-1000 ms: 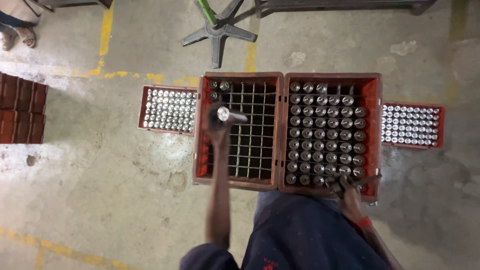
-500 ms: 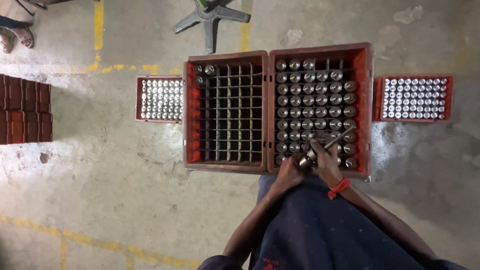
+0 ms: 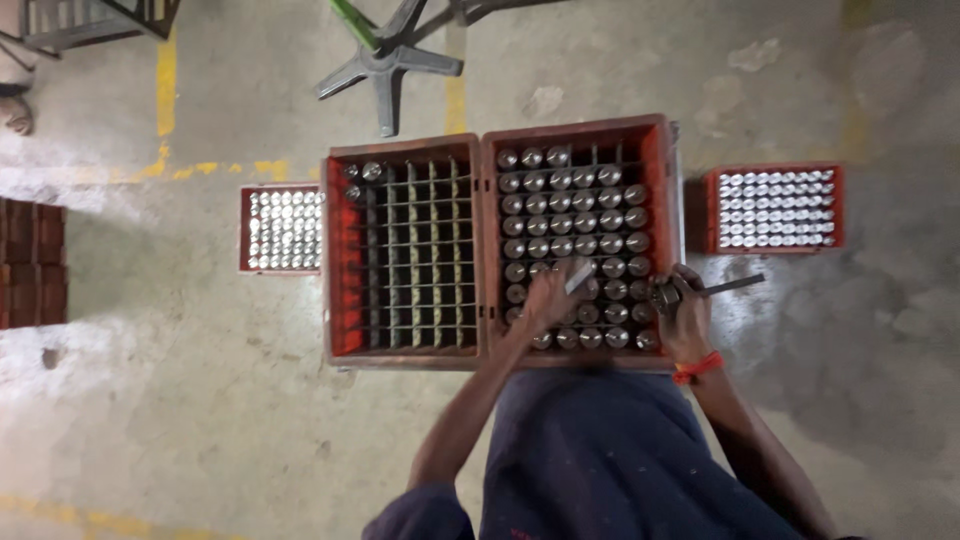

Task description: The person repeatedly picks up small metal caps from a red tray and places them into a grid-like tray. They continue this process, filling the grid tray with the metal caps.

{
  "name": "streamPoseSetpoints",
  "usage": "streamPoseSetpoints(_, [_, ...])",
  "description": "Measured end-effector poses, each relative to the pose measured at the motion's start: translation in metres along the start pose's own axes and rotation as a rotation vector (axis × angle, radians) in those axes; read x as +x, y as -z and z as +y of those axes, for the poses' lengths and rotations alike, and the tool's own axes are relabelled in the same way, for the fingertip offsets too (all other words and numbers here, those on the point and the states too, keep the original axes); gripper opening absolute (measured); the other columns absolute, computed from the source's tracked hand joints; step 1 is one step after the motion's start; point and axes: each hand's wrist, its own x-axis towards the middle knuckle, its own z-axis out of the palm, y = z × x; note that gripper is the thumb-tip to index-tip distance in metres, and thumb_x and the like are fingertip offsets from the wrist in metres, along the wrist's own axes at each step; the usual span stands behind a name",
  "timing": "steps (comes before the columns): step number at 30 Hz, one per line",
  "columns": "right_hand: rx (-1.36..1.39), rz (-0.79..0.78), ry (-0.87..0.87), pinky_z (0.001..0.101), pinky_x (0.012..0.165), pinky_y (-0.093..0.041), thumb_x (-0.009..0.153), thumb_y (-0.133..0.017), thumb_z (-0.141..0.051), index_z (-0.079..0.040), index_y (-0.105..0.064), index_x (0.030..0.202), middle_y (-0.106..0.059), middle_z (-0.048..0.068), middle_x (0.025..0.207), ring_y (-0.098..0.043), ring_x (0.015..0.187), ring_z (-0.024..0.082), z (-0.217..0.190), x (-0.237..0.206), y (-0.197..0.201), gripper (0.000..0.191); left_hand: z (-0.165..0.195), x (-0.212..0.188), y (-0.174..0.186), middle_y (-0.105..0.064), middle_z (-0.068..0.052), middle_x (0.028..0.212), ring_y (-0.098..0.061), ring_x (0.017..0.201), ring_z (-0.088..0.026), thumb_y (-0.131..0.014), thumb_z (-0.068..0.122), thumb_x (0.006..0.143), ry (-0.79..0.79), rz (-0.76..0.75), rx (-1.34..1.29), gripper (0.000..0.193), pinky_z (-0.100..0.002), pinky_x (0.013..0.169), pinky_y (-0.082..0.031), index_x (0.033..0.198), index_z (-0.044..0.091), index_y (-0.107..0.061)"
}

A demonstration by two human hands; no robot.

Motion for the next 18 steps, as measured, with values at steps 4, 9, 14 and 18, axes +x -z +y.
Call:
streamPoseSetpoints(4, [0.089,-0.17,0.013,0.0286,0.068,-0.056,0.111,-0.057,-0.007,-0.006,-0.061,0.116,-0.061,0.002,0.083,-0.061,0.071,0.013,-0.011,-0.008,0.017,0.007,0.034,0.089,0.015,-0.065,-0.021,0.138,-0.072,0.102,-0.036,-0.067,0.04,0.097,-0.21,0.342,0.06,0.066,-0.046,0.077,-0.064,0.153,0.011,-0.044])
streamPoseSetpoints(9, [-0.139,-0.014,-0.071,0.0268,0.054,-0.049,0.104,-0.054,-0.013,-0.011,-0.058,0.116,-0.066,0.001,0.086,-0.065,0.072,0.013,-0.003,-0.028,0.016,0.013,0.069,0.15,0.008,-0.054,-0.026,0.149,-0.065,0.119,-0.036,-0.058,0.031,0.103,-0.425,0.383,0.16,0.057,-0.042,0.09,-0.063,0.156,0.014,-0.043])
streamPoseSetpoints(14, [-0.151,-0.012,-0.093,0.0291,0.057,-0.052,0.105,-0.052,-0.014,-0.012,-0.057,0.127,-0.067,0.003,0.088,-0.065,0.075,0.014,0.008,-0.035,0.02,0.023,0.055,0.137,0.006,-0.056,-0.013,0.156,-0.058,0.142,-0.03,-0.059,0.026,0.111,-0.439,0.226,-0.547,0.043,-0.041,0.12,-0.05,0.152,0.015,-0.058])
streamPoseSetpoints(18, [-0.342,-0.241,0.118,0.0312,0.069,-0.055,0.109,-0.048,-0.024,-0.011,-0.057,0.127,-0.068,0.003,0.097,-0.066,0.086,0.016,0.014,-0.038,0.038,0.024,0.003,0.089,0.055,-0.063,-0.011,0.145,-0.063,0.132,-0.031,-0.062,0.018,0.104,-0.158,0.527,-0.066,0.038,-0.042,0.108,-0.055,0.141,0.014,-0.067])
